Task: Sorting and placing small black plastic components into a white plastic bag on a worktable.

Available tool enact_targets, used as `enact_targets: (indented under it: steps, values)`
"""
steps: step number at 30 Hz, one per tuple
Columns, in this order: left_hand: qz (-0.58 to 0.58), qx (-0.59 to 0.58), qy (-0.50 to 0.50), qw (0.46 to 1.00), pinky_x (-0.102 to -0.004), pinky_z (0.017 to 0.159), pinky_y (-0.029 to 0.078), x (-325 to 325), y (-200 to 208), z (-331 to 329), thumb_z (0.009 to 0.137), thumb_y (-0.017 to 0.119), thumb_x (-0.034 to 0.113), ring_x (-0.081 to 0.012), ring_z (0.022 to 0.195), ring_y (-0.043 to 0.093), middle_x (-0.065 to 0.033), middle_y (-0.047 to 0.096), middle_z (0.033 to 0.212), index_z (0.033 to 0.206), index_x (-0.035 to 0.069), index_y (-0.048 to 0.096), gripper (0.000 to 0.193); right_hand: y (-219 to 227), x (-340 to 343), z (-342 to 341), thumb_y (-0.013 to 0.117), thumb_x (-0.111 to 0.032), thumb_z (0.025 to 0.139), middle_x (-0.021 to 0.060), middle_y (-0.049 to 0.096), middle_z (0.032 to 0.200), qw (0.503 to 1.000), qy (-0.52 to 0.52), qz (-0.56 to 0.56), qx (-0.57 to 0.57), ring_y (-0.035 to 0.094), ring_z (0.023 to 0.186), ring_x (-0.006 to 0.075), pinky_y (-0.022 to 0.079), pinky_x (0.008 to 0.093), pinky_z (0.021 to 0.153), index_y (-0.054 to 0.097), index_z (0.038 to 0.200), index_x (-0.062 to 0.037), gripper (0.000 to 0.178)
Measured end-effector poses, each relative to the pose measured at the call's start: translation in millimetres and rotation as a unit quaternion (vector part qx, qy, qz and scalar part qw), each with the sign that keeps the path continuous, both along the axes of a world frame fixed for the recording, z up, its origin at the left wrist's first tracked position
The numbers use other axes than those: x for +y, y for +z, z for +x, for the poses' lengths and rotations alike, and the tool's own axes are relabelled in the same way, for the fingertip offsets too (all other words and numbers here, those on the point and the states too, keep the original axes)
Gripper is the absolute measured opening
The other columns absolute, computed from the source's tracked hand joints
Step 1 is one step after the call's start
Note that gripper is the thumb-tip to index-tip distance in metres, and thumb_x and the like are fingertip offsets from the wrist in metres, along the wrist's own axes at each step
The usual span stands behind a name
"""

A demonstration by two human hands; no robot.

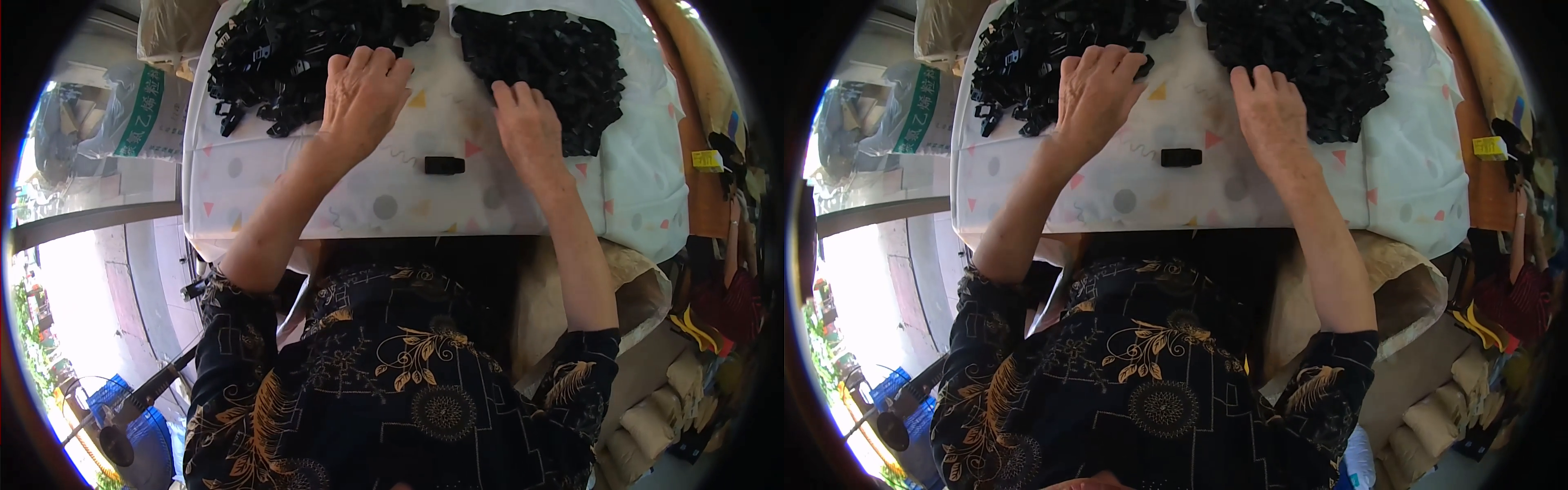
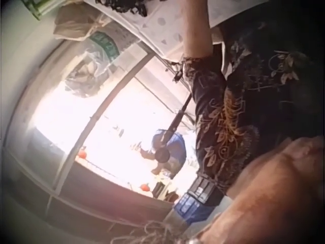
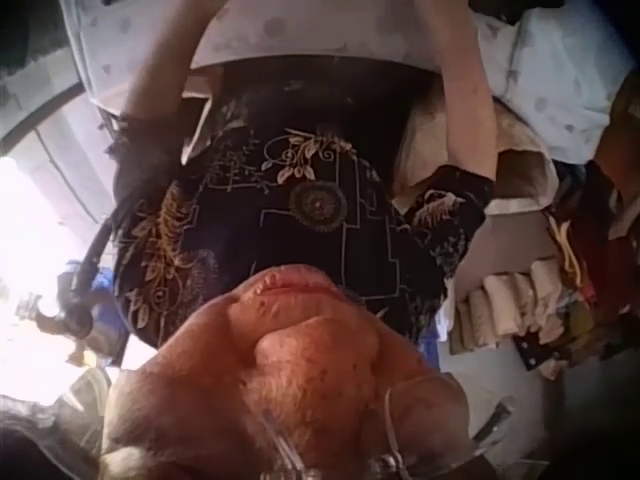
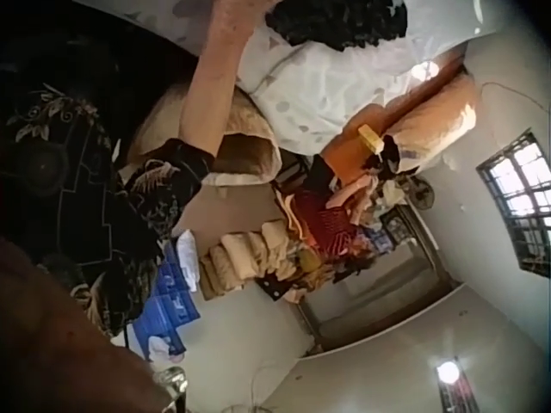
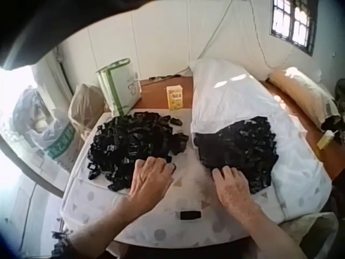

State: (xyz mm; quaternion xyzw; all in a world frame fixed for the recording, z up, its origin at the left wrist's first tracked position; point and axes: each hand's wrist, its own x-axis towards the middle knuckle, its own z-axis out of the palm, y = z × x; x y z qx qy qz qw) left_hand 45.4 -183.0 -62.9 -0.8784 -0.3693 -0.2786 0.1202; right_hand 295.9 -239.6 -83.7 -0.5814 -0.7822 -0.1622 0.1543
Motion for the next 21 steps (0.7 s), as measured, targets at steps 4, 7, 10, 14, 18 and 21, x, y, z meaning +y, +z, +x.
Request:
enact_targets:
  steps: [4, 7, 10, 14, 18, 21]
  values:
    - [-0.016, 0.182, 0.031, 0.983, -0.0365, 0.079, 0.040, 24, -13, 2, 0.075, 0.074, 0.008, -0.0200, 0.094, 0.057, -0.0023, 0.062, 0.091, 0.093, 0.011, 0.064, 0.021, -14, 11, -5, 0.069, -0.007, 0.085, 0.0088, 0.056, 0.093, 1.000, 0.001, 0.004, -0.018, 0.064, 0.083, 0.0245, 0.056, 0.0340, 0.070, 0.062, 0.107, -0.0092, 0.023]
    - [-0.012, 0.149, -0.027, 0.988, -0.0373, 0.079, 0.044, 27, -15, 3, 0.077, 0.064, -0.001, -0.0228, 0.092, 0.059, -0.0038, 0.062, 0.090, 0.090, 0.010, 0.063, 0.017, -7, 1, 2, 0.068, -0.003, 0.081, 0.0077, 0.056, 0.095, 0.999, -0.005, 0.032, 0.012, 0.064, 0.086, 0.0242, 0.056, 0.0337, 0.071, 0.062, 0.100, -0.0089, 0.020]
    - [-0.061, 0.082, -0.087, 0.991, -0.0384, 0.080, 0.048, 5, -24, 18, 0.078, 0.063, 0.000, -0.0247, 0.094, 0.060, -0.0043, 0.062, 0.092, 0.092, 0.010, 0.063, 0.017, -8, -5, 4, 0.068, 0.000, 0.078, 0.0079, 0.057, 0.095, 0.996, 0.011, 0.059, 0.070, 0.063, 0.087, 0.0263, 0.056, 0.0355, 0.073, 0.061, 0.098, -0.0086, 0.022]
    - [-0.149, 0.044, -0.096, 0.983, -0.0397, 0.077, 0.053, -25, -23, 20, 0.078, 0.064, 0.000, -0.0252, 0.094, 0.062, -0.0040, 0.062, 0.095, 0.100, 0.010, 0.064, 0.025, -20, 7, -2, 0.070, -0.003, 0.080, 0.0096, 0.061, 0.100, 0.994, 0.074, 0.008, 0.080, 0.064, 0.091, 0.0307, 0.056, 0.0391, 0.075, 0.059, 0.101, -0.0070, 0.024]
    - [-0.155, 0.026, -0.144, 0.977, -0.0392, 0.075, 0.055, -33, -21, 31, 0.076, 0.065, 0.001, -0.0270, 0.093, 0.063, -0.0045, 0.062, 0.097, 0.105, 0.011, 0.063, 0.031, -6, -14, 5, 0.070, -0.004, 0.081, 0.0097, 0.063, 0.103, 0.989, 0.029, -0.049, 0.135, 0.065, 0.092, 0.0308, 0.056, 0.0394, 0.074, 0.058, 0.099, -0.0071, 0.022]
    - [-0.194, -0.003, -0.138, 0.971, -0.0405, 0.075, 0.054, -42, -17, 19, 0.081, 0.070, 0.008, -0.0291, 0.096, 0.065, -0.0048, 0.062, 0.102, 0.112, 0.012, 0.059, 0.033, 15, -34, 3, 0.068, -0.003, 0.084, 0.0097, 0.063, 0.108, 0.982, 0.002, -0.148, 0.119, 0.066, 0.091, 0.0306, 0.057, 0.0400, 0.077, 0.062, 0.104, -0.0078, 0.022]
